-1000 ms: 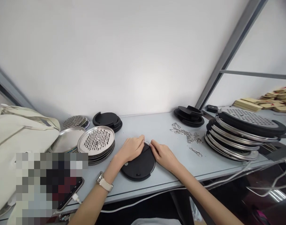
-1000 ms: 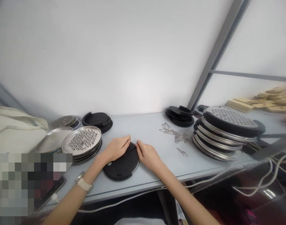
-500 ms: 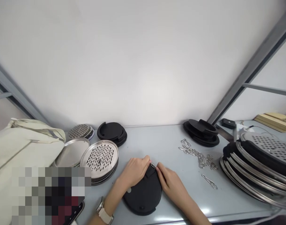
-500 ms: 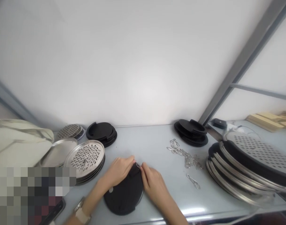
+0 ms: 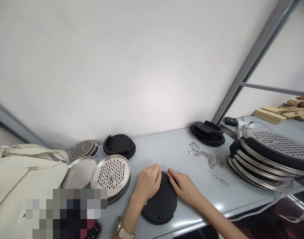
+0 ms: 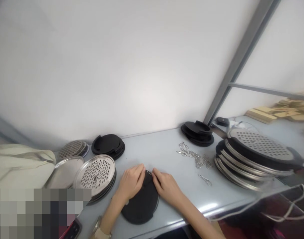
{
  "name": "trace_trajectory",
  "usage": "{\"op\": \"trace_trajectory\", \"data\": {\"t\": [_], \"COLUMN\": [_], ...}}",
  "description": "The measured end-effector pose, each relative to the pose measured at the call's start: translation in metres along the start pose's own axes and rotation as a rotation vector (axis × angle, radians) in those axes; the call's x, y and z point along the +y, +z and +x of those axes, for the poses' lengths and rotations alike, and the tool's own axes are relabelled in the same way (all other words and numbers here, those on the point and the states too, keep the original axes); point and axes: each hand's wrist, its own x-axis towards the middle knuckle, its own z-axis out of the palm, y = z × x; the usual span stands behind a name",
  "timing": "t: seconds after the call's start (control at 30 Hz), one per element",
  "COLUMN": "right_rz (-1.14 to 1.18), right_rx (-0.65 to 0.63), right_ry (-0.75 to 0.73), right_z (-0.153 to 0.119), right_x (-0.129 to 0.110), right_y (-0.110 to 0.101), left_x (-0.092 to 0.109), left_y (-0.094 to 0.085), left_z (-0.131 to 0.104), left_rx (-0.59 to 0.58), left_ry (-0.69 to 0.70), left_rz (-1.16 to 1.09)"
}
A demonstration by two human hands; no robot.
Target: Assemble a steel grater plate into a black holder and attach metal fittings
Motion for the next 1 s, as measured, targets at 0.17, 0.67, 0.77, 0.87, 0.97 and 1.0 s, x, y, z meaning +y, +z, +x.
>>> {"op": "trace_trajectory", "data": {"t": [0.17, 0.67, 0.77, 0.87, 0.97, 1.0], "right_rz": [0.044, -0.036, -0.039, -0.032, -0.026, -0.022], "right_rx": [0.020, 0.004, -0.004, 0.006, 0.001, -0.001], "right_ry": [0.009, -0.026, -0.036, -0.029, -0.029, -0.029], "right_z": [-0.001, -0.002, -0.001, -0.001, -0.002, -0.002], "right_x": [-0.003, 0.003, 0.004, 0.003, 0.002, 0.003], "right_y": [-0.003, 0.002, 0.003, 0.002, 0.001, 0.001], "left_x": [0.004, 0.010, 0.009, 0.008, 0.007, 0.007], "left_y": [-0.006, -0.003, -0.004, -0.002, -0.001, -0.001], "left_z": [-0.003, -0.003, -0.002, -0.003, -0.004, -0.004], "left_rx": [-0.079, -0.129, -0.137, -0.132, -0.110, -0.102], "left_ry": [-0.011, 0.013, 0.036, 0.038, 0.031, 0.031], "left_rz": [-0.004, -0.085, -0.067, -0.054, -0.069, -0.077]}}
